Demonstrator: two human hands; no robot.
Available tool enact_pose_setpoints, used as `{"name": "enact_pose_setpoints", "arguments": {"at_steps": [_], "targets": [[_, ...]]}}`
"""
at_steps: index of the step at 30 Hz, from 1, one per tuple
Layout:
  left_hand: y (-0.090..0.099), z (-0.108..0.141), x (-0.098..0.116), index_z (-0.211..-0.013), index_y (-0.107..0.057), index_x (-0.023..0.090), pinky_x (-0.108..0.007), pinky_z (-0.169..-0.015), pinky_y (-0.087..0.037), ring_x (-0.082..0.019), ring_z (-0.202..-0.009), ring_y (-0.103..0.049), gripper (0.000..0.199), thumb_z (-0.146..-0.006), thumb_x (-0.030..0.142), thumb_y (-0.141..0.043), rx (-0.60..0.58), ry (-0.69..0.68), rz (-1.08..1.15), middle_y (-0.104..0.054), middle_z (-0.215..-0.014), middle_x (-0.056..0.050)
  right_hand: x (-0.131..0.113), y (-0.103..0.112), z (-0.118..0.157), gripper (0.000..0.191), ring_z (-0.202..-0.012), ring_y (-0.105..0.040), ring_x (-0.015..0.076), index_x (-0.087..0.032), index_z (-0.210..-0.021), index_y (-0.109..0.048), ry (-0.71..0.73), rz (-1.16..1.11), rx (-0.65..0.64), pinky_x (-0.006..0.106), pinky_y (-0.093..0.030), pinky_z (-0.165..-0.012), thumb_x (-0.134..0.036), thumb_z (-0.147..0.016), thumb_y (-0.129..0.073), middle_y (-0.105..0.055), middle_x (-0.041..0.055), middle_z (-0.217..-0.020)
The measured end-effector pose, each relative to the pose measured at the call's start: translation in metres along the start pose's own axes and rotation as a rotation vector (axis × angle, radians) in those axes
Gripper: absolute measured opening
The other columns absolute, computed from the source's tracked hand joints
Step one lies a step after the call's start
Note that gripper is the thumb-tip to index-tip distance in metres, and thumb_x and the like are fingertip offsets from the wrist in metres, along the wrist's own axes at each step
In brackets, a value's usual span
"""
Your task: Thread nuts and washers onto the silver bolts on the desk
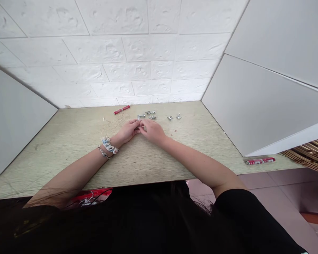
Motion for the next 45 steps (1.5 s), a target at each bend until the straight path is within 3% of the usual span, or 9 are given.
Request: {"name": "enact_pose_setpoints", "arguments": {"at_steps": [7,13,19,28,39,45], "targets": [[0.0,0.001,-0.001,-0.078,-0.063,0.011,-0.014,-0.064,-0.049,-0.004,-0.065,-0.056,0.023,-0.082,0.033,-0.07,0.022,0.026,-0.008,-0.063,-0.071,0.0,0.006,0.003,-0.003,0.015,-0.085,-0.057,0.0199,-0.019,-0.082,-0.065,-0.057,-0.032,-0.016,0.032,-0.04,-0.074,-0.03,-0.089,-0.057,-0.066,0.0052,-0.085],[-0.003,0.0,-0.001,-0.076,-0.064,0.011,-0.014,-0.065,-0.05,-0.005,-0.07,-0.059,0.02,-0.083,0.03,-0.069,-0.008,0.03,-0.034,-0.066,-0.073,-0.001,0.008,0.003,-0.004,0.017,-0.072,-0.052,0.0158,-0.018,-0.073,-0.065,-0.097,-0.066,-0.02,0.028,-0.037,-0.066,-0.028,-0.086,-0.059,-0.061,0.0025,-0.074],[-0.003,0.003,0.001,-0.079,-0.065,0.012,-0.01,-0.059,-0.049,-0.003,-0.065,-0.058,0.015,-0.083,0.025,-0.07,0.011,0.05,-0.01,-0.063,-0.07,0.001,0.011,0.003,-0.004,0.02,-0.075,-0.053,0.0164,-0.019,-0.075,-0.067,-0.097,-0.139,-0.002,0.029,-0.039,-0.07,-0.027,-0.089,-0.054,-0.062,0.0035,-0.077],[-0.004,0.003,0.001,-0.079,-0.064,0.012,-0.011,-0.062,-0.05,-0.004,-0.069,-0.06,0.018,-0.084,0.029,-0.07,-0.015,0.045,-0.013,-0.063,-0.07,0.001,0.01,0.005,-0.005,0.018,-0.067,-0.047,0.0141,-0.018,-0.07,-0.064,-0.076,-0.122,0.017,0.027,-0.037,-0.064,-0.024,-0.086,-0.058,-0.051,0.0003,-0.066],[-0.004,0.006,-0.001,-0.089,-0.068,0.013,-0.014,-0.07,-0.052,-0.004,-0.074,-0.061,0.012,-0.083,0.024,-0.07,0.027,0.093,0.079,-0.064,-0.08,0.001,0.01,0.005,-0.004,0.021,-0.077,-0.055,0.0162,-0.021,-0.077,-0.075,-0.057,-0.091,0.002,0.029,-0.041,-0.072,-0.02,-0.087,-0.057,-0.063,0.0042,-0.079],[-0.006,0.006,-0.001,-0.089,-0.069,0.013,-0.012,-0.065,-0.052,-0.003,-0.068,-0.06,0.008,-0.089,0.016,-0.062,0.036,0.135,0.133,-0.064,-0.074,0.001,0.014,0.003,-0.004,0.016,-0.08,-0.059,0.016,-0.023,-0.082,-0.077,-0.095,-0.258,0.013,0.029,-0.043,-0.077,-0.024,-0.085,-0.061,-0.067,0.0026,-0.083]]}}
Point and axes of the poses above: each hand's wrist, its own z-axis away from the middle knuckle, its own y-axis out of the back of the hand, x = y × z, the point moved 7 cm from there along -z, towards the middle knuckle
